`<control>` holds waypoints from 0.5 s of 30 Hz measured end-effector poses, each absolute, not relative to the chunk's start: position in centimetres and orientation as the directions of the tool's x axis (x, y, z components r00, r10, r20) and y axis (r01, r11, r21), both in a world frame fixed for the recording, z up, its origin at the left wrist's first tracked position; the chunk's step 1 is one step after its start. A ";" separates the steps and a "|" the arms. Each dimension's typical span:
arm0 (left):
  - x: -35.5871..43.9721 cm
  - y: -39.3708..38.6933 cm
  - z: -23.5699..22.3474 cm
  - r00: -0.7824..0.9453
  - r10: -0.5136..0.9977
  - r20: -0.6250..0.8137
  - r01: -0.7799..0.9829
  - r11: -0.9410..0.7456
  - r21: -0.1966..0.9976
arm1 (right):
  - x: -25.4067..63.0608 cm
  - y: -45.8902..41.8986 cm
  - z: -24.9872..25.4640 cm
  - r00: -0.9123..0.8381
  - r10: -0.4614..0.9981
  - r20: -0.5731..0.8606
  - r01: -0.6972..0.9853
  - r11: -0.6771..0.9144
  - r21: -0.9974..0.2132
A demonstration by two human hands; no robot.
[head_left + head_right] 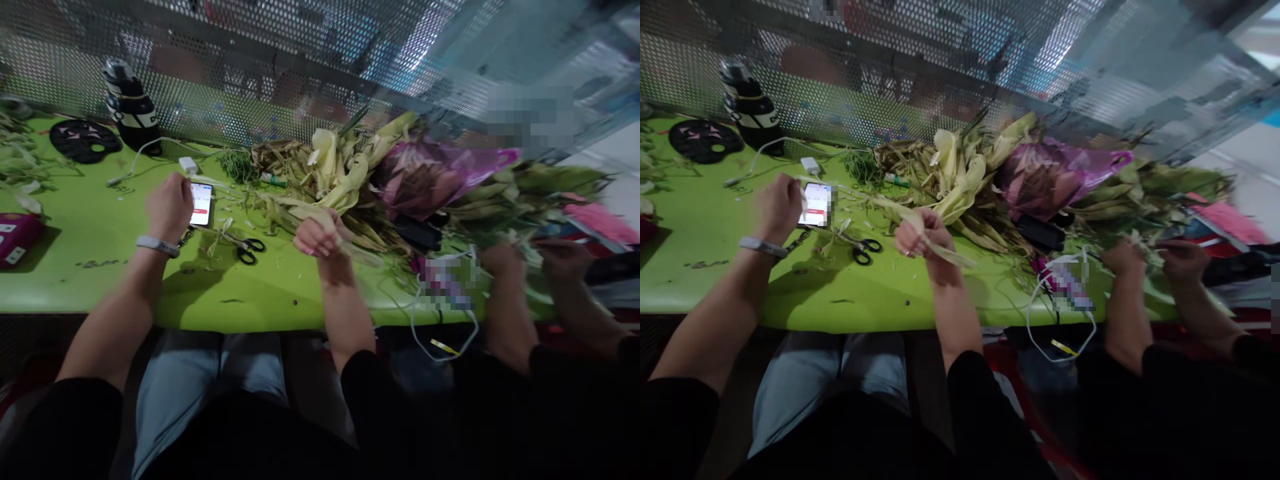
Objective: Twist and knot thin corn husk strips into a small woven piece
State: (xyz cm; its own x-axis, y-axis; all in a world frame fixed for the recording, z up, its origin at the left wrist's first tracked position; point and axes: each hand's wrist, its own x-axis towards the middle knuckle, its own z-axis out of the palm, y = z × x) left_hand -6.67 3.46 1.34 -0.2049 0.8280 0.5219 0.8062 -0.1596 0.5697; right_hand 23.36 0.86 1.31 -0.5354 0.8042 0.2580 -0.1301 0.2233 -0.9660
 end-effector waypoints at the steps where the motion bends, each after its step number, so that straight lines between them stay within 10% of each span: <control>1: -7.0 3.8 1.1 -0.259 0.812 0.523 0.752 -0.170 0.636 | 23.9 1.2 1.4 -0.429 0.860 0.275 -0.116 0.250 -0.961; 8: -8.6 5.9 0.2 -0.393 0.891 0.228 0.218 -0.150 0.964 | 25.2 1.6 4.7 -0.165 0.923 0.349 0.021 0.357 -0.934; 15: -6.8 4.0 1.3 -0.080 0.997 0.023 -0.161 -0.036 0.986 | 23.2 8.2 5.3 -0.137 0.930 0.340 0.246 0.364 -0.898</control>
